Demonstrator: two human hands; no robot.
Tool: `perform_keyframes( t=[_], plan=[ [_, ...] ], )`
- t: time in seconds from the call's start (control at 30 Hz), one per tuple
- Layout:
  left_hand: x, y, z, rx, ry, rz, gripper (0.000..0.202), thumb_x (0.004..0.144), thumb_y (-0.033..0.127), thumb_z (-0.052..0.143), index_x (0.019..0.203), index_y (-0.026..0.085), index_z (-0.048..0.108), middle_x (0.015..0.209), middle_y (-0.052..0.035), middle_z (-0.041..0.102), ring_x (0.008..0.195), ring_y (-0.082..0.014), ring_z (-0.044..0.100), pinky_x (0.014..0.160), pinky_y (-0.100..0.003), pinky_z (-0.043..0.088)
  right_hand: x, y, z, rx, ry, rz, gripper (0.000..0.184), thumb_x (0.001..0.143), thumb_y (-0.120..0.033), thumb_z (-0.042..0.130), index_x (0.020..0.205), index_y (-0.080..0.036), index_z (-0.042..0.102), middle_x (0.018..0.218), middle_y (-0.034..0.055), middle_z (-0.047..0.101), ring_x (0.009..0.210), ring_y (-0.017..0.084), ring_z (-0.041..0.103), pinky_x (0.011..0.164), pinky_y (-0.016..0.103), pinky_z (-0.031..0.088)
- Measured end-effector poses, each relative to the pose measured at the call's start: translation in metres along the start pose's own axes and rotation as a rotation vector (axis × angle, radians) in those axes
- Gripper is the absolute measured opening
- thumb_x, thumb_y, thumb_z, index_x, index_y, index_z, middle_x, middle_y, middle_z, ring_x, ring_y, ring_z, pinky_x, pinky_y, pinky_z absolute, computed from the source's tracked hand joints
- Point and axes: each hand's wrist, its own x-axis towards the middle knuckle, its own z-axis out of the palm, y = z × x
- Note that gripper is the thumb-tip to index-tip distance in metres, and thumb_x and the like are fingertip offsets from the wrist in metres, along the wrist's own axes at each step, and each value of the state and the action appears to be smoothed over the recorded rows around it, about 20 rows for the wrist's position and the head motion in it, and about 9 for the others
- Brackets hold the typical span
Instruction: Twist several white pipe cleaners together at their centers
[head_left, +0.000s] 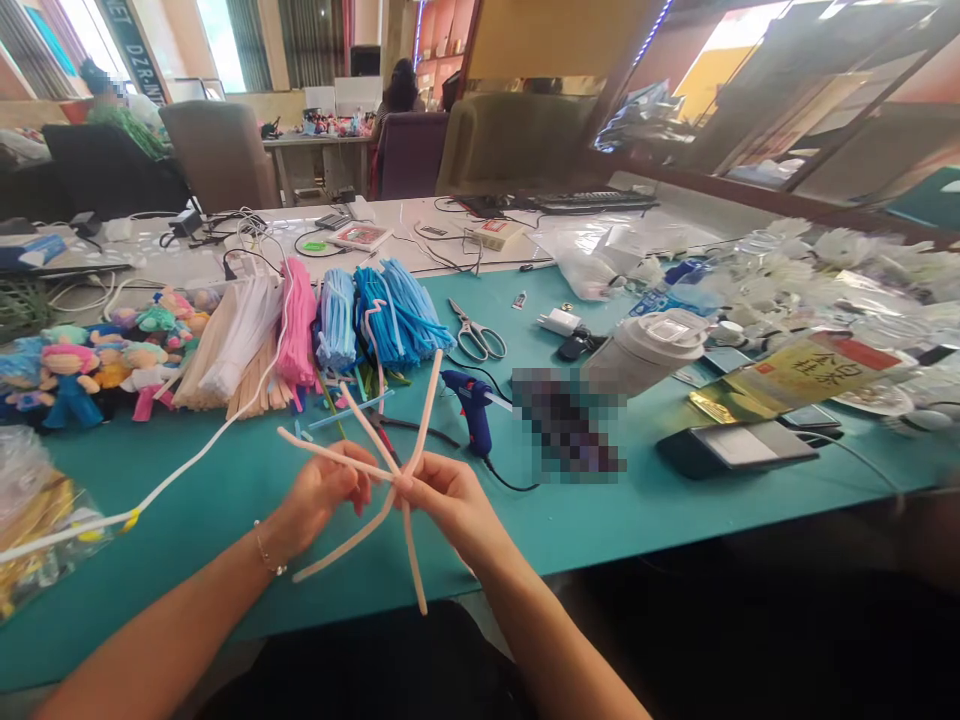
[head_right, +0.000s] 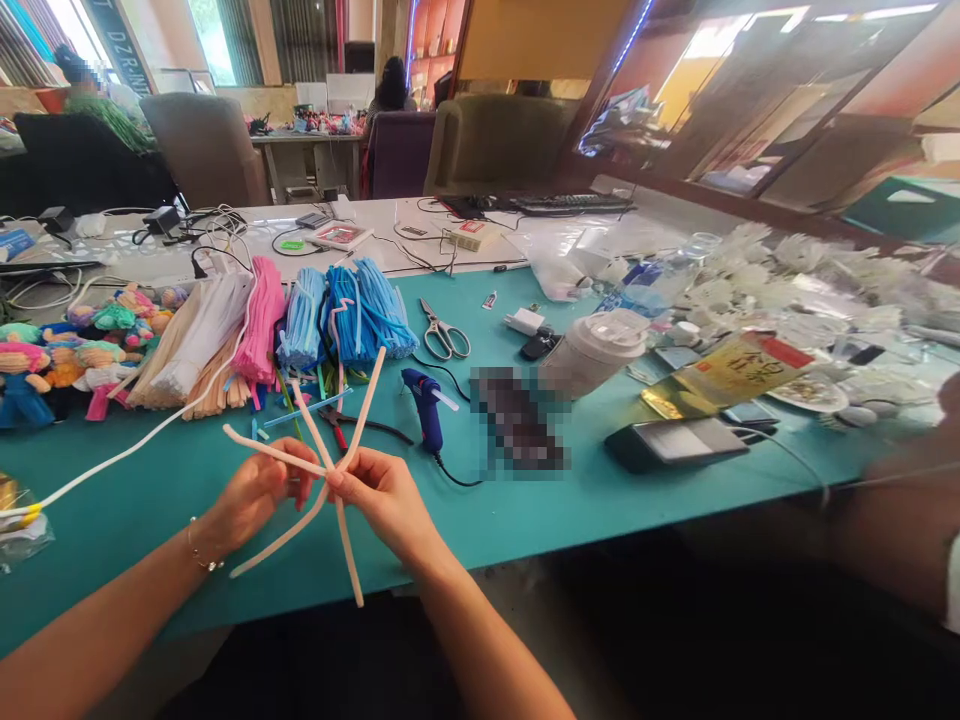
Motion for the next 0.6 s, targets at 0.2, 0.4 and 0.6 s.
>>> perform_keyframes(
  t=[0.2,0.4,0.6],
  plan=[
    [-0.0058,-0.0002,0.0034,0.134,0.040,-0.062,0.030,0.070,0.043,0.076,0.064,0.017,0.063,0.061,-0.0006,0.063,0.055,-0.0125,0.055,0.056,-0.024,0.043,-0.0014,0.0015,0.0080,0.007,-0.052,0.047,0.043,0.062,-0.055,0.079,0.066,-0.016,0.063,0.062,-0.0016,0.059,0.059,0.012,0.050,0.059,0.025,0.038],
    [-0.0062,0.0031,0.0028,0.135,0.054,-0.094,0.022,0.073,0.034,0.072,0.063,0.017,0.062,0.057,0.0004,0.061,0.055,-0.0131,0.055,0.054,-0.024,0.043,-0.0011,-0.0042,0.0080,0.024,-0.033,0.041,0.043,0.063,-0.057,0.078,0.066,-0.016,0.064,0.060,-0.0020,0.058,0.058,0.011,0.049,0.060,0.025,0.039],
    [-0.0059,0.0009,0.0006,0.170,-0.027,-0.155,0.019,0.069,0.031,0.076,0.063,0.016,0.066,0.058,-0.0003,0.063,0.054,-0.0117,0.054,0.053,-0.023,0.042,0.0009,0.0005,0.0075,-0.028,-0.014,0.063,0.043,0.060,-0.055,0.080,0.058,-0.017,0.060,0.055,-0.0032,0.056,0.055,0.011,0.049,0.058,0.025,0.039]
  ],
)
